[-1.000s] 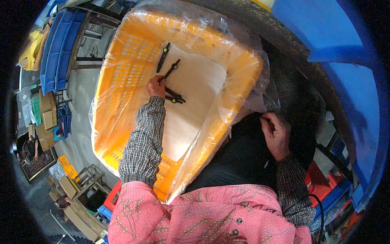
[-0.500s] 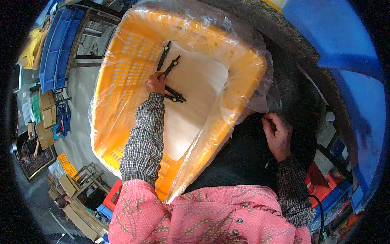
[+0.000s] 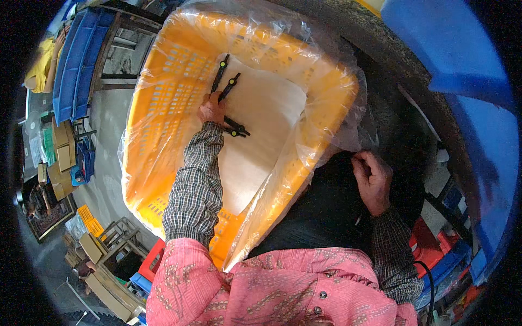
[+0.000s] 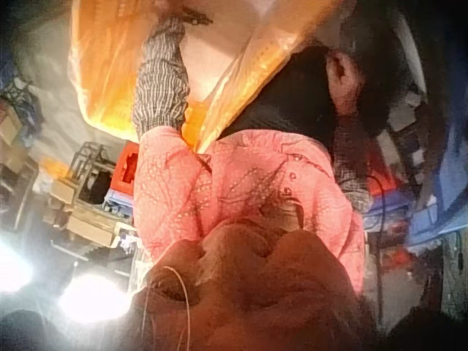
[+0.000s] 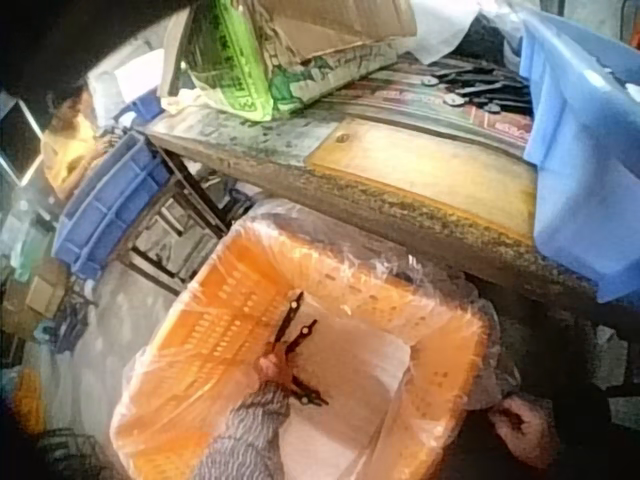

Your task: The person takes compasses from a blue tray, opens and closes their legs by hand, and arranges them in a row inside a yellow basket.

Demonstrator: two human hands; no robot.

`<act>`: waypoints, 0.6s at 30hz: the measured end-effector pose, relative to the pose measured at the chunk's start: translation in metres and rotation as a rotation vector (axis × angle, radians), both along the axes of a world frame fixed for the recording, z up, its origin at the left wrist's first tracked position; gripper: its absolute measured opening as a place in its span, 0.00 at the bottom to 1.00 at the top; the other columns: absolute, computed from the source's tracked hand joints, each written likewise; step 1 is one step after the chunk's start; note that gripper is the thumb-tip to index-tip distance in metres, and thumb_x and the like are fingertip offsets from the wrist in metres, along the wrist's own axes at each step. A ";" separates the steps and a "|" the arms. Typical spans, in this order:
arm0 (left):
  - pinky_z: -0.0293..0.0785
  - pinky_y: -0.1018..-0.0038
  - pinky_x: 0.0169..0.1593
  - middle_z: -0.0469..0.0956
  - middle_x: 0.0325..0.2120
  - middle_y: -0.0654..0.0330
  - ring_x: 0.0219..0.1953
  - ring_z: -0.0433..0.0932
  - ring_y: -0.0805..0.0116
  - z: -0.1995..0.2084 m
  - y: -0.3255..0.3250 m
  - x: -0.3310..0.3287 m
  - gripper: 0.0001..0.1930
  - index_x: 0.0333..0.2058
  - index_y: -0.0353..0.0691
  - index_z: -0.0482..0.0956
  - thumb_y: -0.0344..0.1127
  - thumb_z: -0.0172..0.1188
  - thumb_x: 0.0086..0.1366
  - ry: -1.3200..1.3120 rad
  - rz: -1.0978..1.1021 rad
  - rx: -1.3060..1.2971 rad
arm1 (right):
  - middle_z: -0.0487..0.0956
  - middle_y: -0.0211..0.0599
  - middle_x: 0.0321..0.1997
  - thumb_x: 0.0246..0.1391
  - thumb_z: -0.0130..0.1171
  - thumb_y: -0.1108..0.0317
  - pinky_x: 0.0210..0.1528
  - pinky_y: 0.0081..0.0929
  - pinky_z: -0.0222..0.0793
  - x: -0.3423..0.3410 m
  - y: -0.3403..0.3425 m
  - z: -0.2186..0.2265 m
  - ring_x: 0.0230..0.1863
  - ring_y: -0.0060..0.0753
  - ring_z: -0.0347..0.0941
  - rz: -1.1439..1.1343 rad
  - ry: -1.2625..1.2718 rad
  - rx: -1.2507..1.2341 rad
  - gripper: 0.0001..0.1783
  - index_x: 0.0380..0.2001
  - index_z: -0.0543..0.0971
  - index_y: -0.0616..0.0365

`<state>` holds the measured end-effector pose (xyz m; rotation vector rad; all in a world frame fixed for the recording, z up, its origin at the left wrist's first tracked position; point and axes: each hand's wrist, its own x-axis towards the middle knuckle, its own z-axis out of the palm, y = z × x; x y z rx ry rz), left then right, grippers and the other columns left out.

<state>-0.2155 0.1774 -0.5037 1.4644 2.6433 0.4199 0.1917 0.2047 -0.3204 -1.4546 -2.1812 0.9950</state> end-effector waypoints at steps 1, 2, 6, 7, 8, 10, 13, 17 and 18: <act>0.74 0.60 0.40 0.77 0.37 0.55 0.37 0.78 0.54 0.000 0.001 0.000 0.14 0.39 0.47 0.80 0.38 0.63 0.53 -0.011 0.035 -0.062 | 0.77 0.37 0.28 0.53 0.57 0.74 0.29 0.25 0.67 0.001 0.000 0.000 0.27 0.29 0.73 0.017 -0.003 0.019 0.04 0.33 0.75 0.62; 0.74 0.60 0.40 0.77 0.37 0.55 0.37 0.78 0.54 -0.002 0.001 -0.001 0.14 0.39 0.47 0.80 0.38 0.63 0.53 -0.010 0.035 -0.063 | 0.77 0.37 0.28 0.53 0.57 0.74 0.29 0.25 0.67 0.001 0.000 0.000 0.27 0.29 0.73 0.017 -0.002 0.018 0.04 0.33 0.75 0.62; 0.74 0.59 0.39 0.77 0.34 0.55 0.36 0.77 0.52 -0.005 0.003 -0.004 0.14 0.37 0.46 0.79 0.38 0.65 0.50 -0.080 0.040 0.010 | 0.77 0.37 0.28 0.53 0.57 0.74 0.29 0.26 0.67 0.001 0.000 -0.001 0.27 0.30 0.73 -0.010 -0.002 -0.008 0.04 0.33 0.76 0.61; 0.74 0.59 0.39 0.77 0.34 0.55 0.36 0.78 0.52 -0.006 0.001 -0.006 0.13 0.36 0.45 0.79 0.38 0.66 0.50 -0.089 0.041 0.023 | 0.77 0.37 0.28 0.52 0.57 0.74 0.29 0.25 0.67 0.001 0.000 -0.001 0.27 0.29 0.73 -0.006 -0.012 -0.006 0.04 0.33 0.76 0.61; 0.74 0.59 0.39 0.77 0.34 0.55 0.36 0.78 0.52 -0.007 0.001 -0.009 0.13 0.36 0.45 0.79 0.38 0.66 0.50 -0.085 0.042 0.023 | 0.77 0.37 0.28 0.52 0.57 0.74 0.29 0.25 0.67 -0.001 0.000 -0.001 0.27 0.29 0.73 -0.005 -0.008 -0.007 0.04 0.33 0.76 0.61; 0.74 0.59 0.40 0.77 0.34 0.54 0.36 0.78 0.52 -0.008 0.007 -0.010 0.13 0.35 0.43 0.79 0.37 0.66 0.50 -0.092 0.016 0.075 | 0.77 0.37 0.28 0.52 0.57 0.75 0.29 0.25 0.67 -0.002 0.000 0.001 0.27 0.29 0.73 -0.008 -0.014 -0.023 0.04 0.33 0.76 0.61; 0.74 0.59 0.40 0.77 0.34 0.52 0.37 0.77 0.51 -0.009 0.022 -0.004 0.13 0.35 0.42 0.79 0.37 0.66 0.50 -0.088 0.103 0.035 | 0.77 0.37 0.28 0.52 0.57 0.75 0.29 0.25 0.67 -0.001 0.000 0.000 0.27 0.28 0.73 -0.005 -0.013 0.019 0.04 0.33 0.76 0.61; 0.74 0.58 0.40 0.77 0.34 0.51 0.36 0.78 0.50 -0.010 0.037 -0.003 0.13 0.35 0.41 0.78 0.37 0.65 0.51 -0.134 0.157 0.059 | 0.77 0.37 0.28 0.52 0.57 0.75 0.28 0.25 0.67 -0.002 -0.001 0.000 0.26 0.28 0.73 -0.013 0.006 -0.006 0.04 0.33 0.76 0.62; 0.74 0.58 0.39 0.77 0.34 0.50 0.36 0.78 0.50 -0.009 0.040 -0.001 0.12 0.35 0.40 0.78 0.36 0.65 0.51 -0.115 0.162 0.034 | 0.77 0.37 0.28 0.52 0.57 0.75 0.28 0.25 0.67 -0.002 0.000 0.001 0.26 0.28 0.73 -0.012 -0.008 -0.013 0.04 0.33 0.76 0.62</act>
